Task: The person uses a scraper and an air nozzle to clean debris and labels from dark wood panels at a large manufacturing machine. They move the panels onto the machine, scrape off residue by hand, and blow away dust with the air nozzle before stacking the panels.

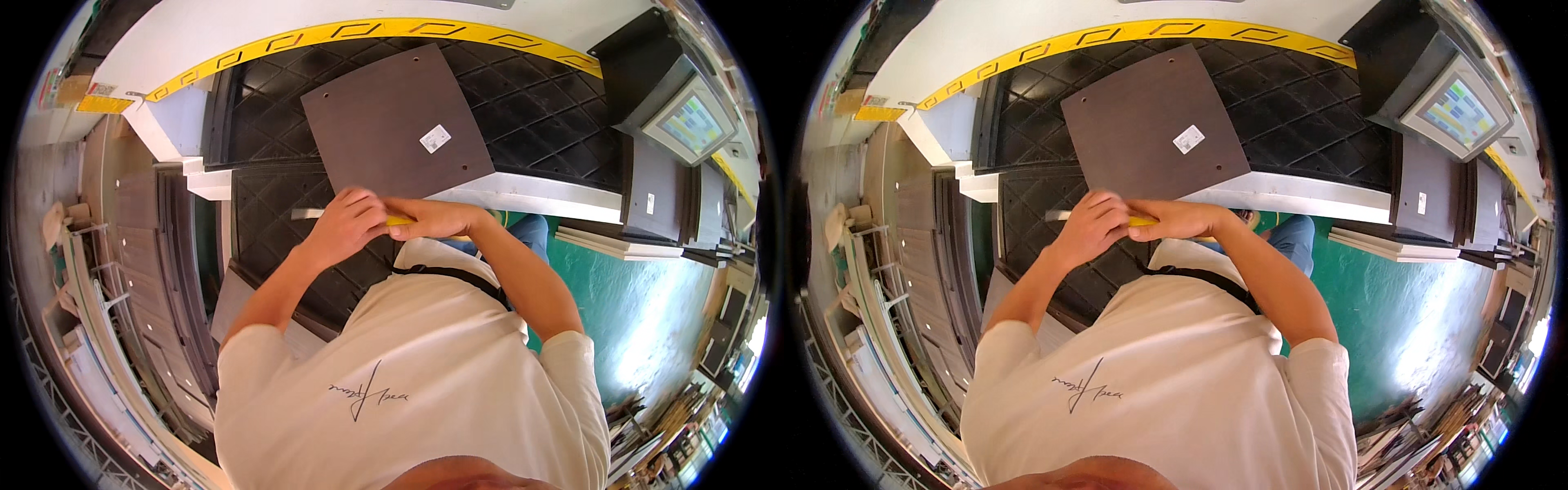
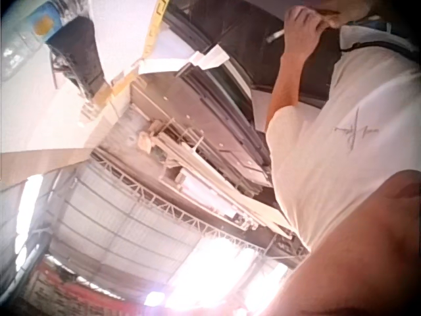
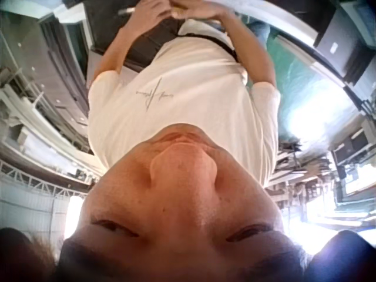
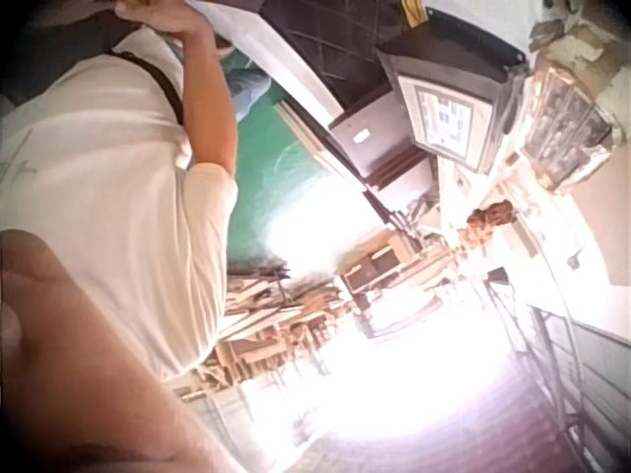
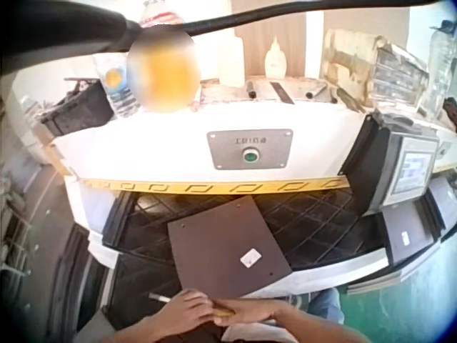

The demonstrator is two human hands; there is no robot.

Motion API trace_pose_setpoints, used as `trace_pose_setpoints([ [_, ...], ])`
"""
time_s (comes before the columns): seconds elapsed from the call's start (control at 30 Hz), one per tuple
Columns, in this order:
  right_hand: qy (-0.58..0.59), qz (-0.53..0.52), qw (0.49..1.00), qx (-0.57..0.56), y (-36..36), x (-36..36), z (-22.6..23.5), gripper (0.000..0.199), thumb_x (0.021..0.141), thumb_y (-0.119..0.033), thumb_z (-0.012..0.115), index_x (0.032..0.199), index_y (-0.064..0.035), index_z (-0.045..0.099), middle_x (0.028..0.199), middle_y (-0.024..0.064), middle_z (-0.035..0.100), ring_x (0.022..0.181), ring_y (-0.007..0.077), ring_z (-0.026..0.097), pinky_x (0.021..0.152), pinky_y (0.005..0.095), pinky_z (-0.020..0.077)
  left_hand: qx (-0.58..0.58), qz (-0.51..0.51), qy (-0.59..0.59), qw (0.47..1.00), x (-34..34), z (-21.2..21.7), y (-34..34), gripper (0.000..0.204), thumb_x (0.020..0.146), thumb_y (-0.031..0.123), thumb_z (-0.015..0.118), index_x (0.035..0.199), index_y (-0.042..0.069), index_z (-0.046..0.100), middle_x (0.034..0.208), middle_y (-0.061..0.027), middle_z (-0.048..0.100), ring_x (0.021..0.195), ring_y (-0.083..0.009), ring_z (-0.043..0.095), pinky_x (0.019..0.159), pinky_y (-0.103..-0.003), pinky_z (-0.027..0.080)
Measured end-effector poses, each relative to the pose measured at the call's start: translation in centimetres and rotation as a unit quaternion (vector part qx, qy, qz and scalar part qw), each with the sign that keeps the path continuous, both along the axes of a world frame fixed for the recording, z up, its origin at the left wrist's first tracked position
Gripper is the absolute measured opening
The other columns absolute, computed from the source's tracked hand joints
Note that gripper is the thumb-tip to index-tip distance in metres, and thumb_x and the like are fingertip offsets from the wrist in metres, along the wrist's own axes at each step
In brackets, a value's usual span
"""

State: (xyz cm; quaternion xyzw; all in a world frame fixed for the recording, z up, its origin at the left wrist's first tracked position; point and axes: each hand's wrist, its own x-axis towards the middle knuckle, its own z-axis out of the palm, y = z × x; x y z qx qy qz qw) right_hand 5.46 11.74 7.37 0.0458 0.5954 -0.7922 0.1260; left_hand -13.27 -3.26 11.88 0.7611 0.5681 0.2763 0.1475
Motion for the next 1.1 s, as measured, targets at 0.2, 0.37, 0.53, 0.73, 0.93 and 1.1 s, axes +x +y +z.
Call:
trace_pose_setpoints([
  [0.2,-0.103,-0.096,0.960,-0.241,1.4,1.1,2.4,0.059,0.109,-0.051,0.048,0.145,-0.0051,0.051,0.131,0.0133,0.061,0.122,0.0220,0.058,0.097,0.0396,0.0540,0.134,0.091,-0.033,0.986,-0.9,-1.3,3.2,0.047,0.078,0.013,0.086,0.120,0.007,0.065,0.123,-0.0097,0.066,0.114,-0.0328,0.061,0.101,-0.046,0.048],
  [0.37,-0.174,-0.350,0.913,-0.121,3.2,-2.3,3.4,0.041,0.111,-0.043,0.048,0.120,-0.0054,0.060,0.089,0.0040,0.062,0.076,0.0134,0.060,0.066,0.0305,0.0519,0.086,0.452,-0.061,0.886,-0.6,-9.3,2.8,0.075,0.083,0.023,0.086,0.143,-0.001,0.050,0.148,-0.0215,0.052,0.136,-0.0432,0.049,0.113,-0.050,0.039],
  [0.53,-0.178,-0.556,0.810,0.062,7.0,-0.3,2.5,0.035,0.111,-0.042,0.047,0.106,-0.0096,0.058,0.074,0.0000,0.054,0.060,0.0069,0.049,0.054,0.0231,0.0421,-0.101,0.342,0.096,0.929,4.5,-12.1,-1.1,0.098,0.077,0.048,0.088,0.152,0.006,0.042,0.162,-0.0193,0.037,0.150,-0.0415,0.033,0.122,-0.060,0.025],
  [0.73,-0.234,-0.145,0.961,0.041,6.1,4.6,6.7,0.037,0.108,-0.041,0.050,0.119,-0.0077,0.062,0.082,-0.0006,0.058,0.070,0.0081,0.052,0.056,0.0258,0.0408,-0.059,0.327,0.092,0.939,-1.5,-14.4,-2.4,0.111,0.066,0.062,0.088,0.151,0.004,0.046,0.163,-0.0185,0.038,0.154,-0.0387,0.031,0.121,-0.067,0.021],
  [0.93,-0.305,-0.188,0.933,0.041,3.0,8.7,9.7,0.042,0.109,-0.036,0.051,0.137,-0.0057,0.059,0.089,0.0000,0.059,0.079,0.0097,0.053,0.067,0.0267,0.0442,-0.035,0.396,0.083,0.914,-10.0,-16.0,-3.1,0.098,0.076,0.056,0.085,0.150,0.003,0.047,0.162,-0.0184,0.041,0.154,-0.0380,0.031,0.121,-0.063,0.025],
  [1.1,-0.326,-0.251,0.903,0.127,2.2,9.9,8.9,0.052,0.110,-0.035,0.049,0.151,-0.0040,0.050,0.085,0.0011,0.057,0.078,0.0115,0.051,0.075,0.0280,0.0455,-0.087,0.461,0.100,0.878,-8.7,-16.3,-1.8,0.102,0.079,0.066,0.080,0.156,0.009,0.043,0.168,-0.0167,0.030,0.158,-0.0363,0.020,0.123,-0.065,0.017],
])
